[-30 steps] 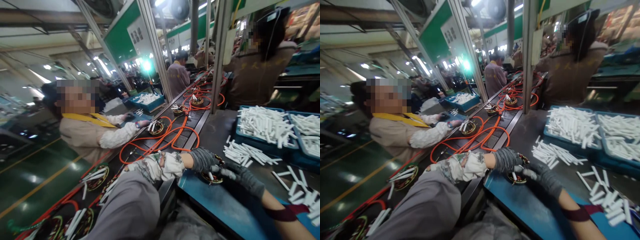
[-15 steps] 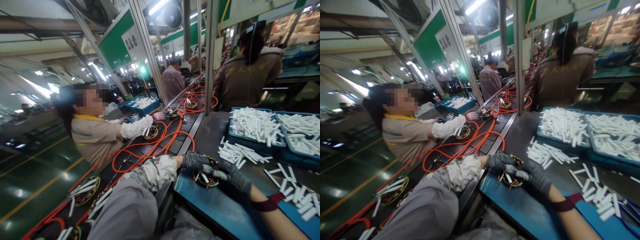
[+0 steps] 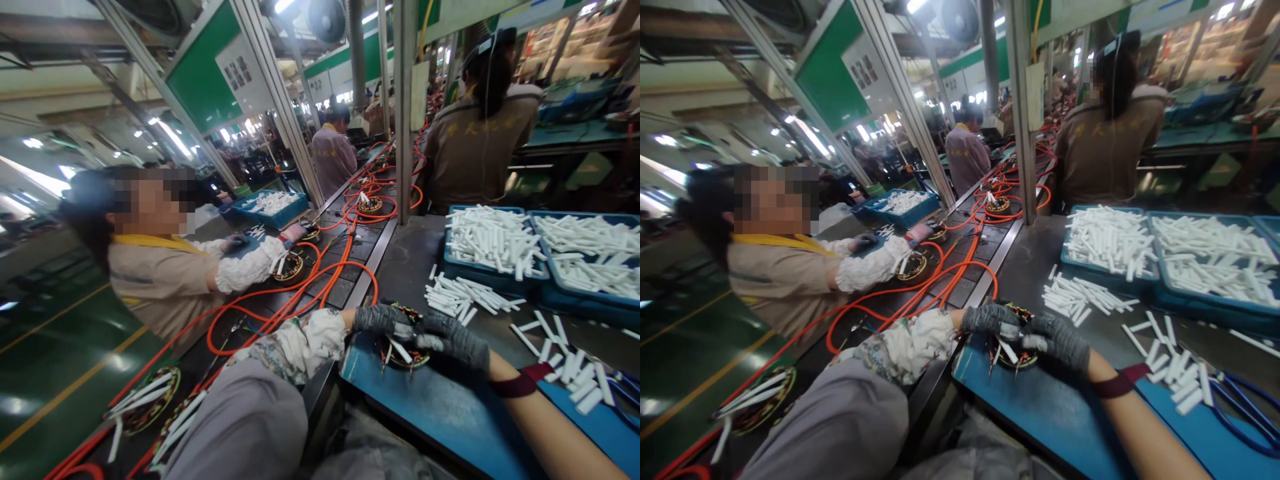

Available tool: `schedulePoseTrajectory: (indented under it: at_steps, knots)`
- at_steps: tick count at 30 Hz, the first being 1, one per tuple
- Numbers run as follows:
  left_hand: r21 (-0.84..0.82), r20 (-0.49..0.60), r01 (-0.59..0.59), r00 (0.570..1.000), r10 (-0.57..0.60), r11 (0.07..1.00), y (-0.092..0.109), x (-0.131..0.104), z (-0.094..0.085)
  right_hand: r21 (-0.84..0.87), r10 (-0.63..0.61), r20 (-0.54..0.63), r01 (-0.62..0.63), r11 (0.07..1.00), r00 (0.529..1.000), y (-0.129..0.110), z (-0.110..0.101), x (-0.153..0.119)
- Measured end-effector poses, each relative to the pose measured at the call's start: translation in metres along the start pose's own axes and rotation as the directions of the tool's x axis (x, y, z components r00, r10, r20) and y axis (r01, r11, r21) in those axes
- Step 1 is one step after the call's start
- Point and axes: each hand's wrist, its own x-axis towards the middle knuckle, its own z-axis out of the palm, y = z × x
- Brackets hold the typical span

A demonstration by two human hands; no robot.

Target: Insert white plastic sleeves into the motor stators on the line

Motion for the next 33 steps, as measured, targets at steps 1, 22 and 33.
schedulePoseTrajectory:
  at_steps: [1, 22, 33]
  knots:
    - [0.006, 0.009, -0.015, 1.000, 0.015, 1.000, 0.003, -0.001, 0.001, -0.015, -0.004, 0.004, 0.004, 1.000, 1.000, 0.000, 0.000, 0.000]
    - [0.905, 0.220, -0.241, 0.971, 0.099, 0.350, 0.089, 0.010, 0.014, -0.042, 0.287, -0.414, -0.333, 0.942, 0.864, -0.002, 0.006, -0.064]
    - [0.773, -0.025, -0.023, 0.997, 0.067, 0.634, 0.099, 0.032, -0.011, -0.247, 0.009, -0.541, -0.169, 0.954, 0.841, -0.010, 0.036, -0.075]
